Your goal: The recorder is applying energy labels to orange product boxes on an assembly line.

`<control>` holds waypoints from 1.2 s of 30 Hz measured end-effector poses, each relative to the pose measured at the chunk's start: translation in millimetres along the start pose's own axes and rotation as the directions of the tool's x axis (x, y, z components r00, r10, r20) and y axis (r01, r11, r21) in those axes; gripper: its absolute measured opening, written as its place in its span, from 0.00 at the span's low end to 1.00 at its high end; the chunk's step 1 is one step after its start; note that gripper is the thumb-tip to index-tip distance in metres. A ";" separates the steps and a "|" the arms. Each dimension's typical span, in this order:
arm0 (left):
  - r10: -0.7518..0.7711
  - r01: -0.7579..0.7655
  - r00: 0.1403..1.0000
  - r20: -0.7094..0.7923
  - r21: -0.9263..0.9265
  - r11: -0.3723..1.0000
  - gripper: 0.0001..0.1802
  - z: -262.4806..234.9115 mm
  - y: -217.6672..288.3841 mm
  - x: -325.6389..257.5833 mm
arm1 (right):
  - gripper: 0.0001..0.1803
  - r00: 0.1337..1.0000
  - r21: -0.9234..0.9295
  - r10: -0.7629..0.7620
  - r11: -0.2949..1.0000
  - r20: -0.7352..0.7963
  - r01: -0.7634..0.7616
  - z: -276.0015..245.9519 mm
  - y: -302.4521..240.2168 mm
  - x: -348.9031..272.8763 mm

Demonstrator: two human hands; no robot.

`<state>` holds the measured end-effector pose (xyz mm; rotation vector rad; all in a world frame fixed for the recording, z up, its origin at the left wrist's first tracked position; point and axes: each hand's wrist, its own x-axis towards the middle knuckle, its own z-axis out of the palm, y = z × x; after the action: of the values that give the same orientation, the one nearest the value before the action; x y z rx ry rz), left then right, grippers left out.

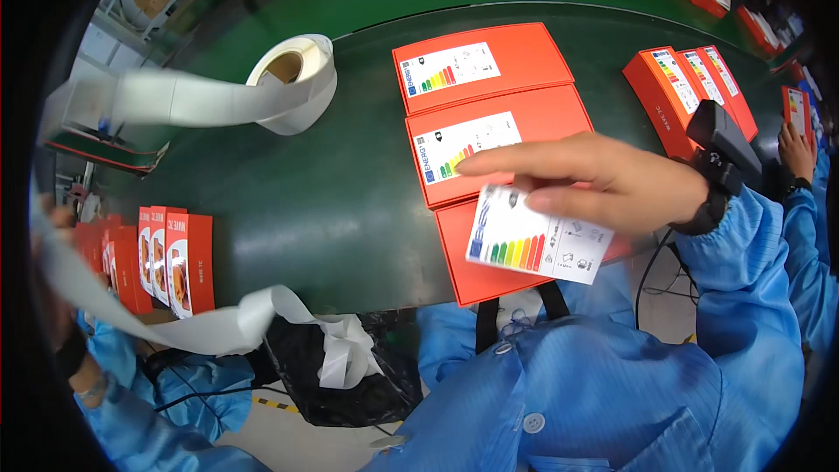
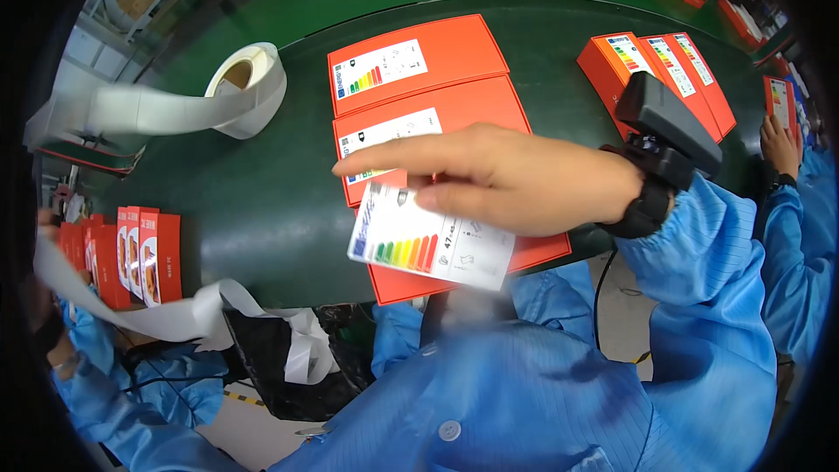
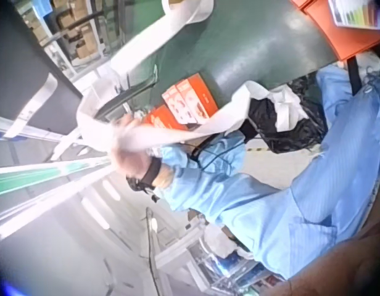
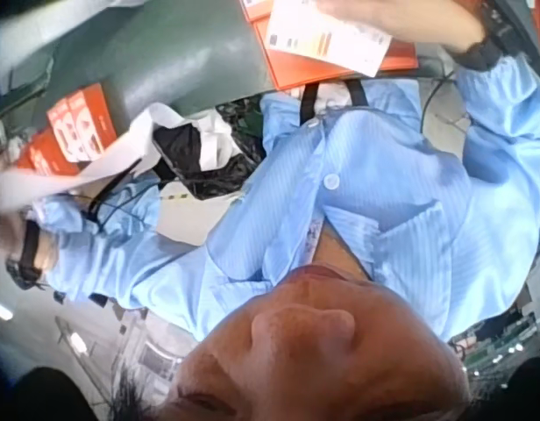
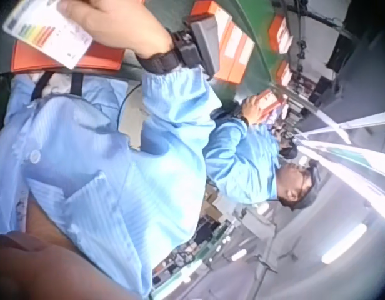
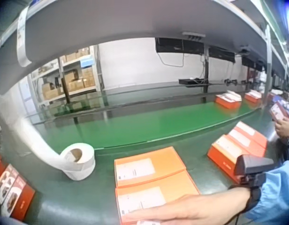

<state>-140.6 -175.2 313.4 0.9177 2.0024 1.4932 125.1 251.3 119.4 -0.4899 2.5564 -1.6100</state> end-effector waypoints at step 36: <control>0.184 -0.122 0.948 0.262 -0.234 0.965 0.27 301.5 -187.8 5.9 | 0.39 0.947 -0.333 0.228 0.932 0.227 -0.144 26.5 17.0 47.9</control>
<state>27.2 -12.8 45.8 1.1432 1.5641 1.5277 82.3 220.3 97.4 -0.4304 2.5674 -1.0060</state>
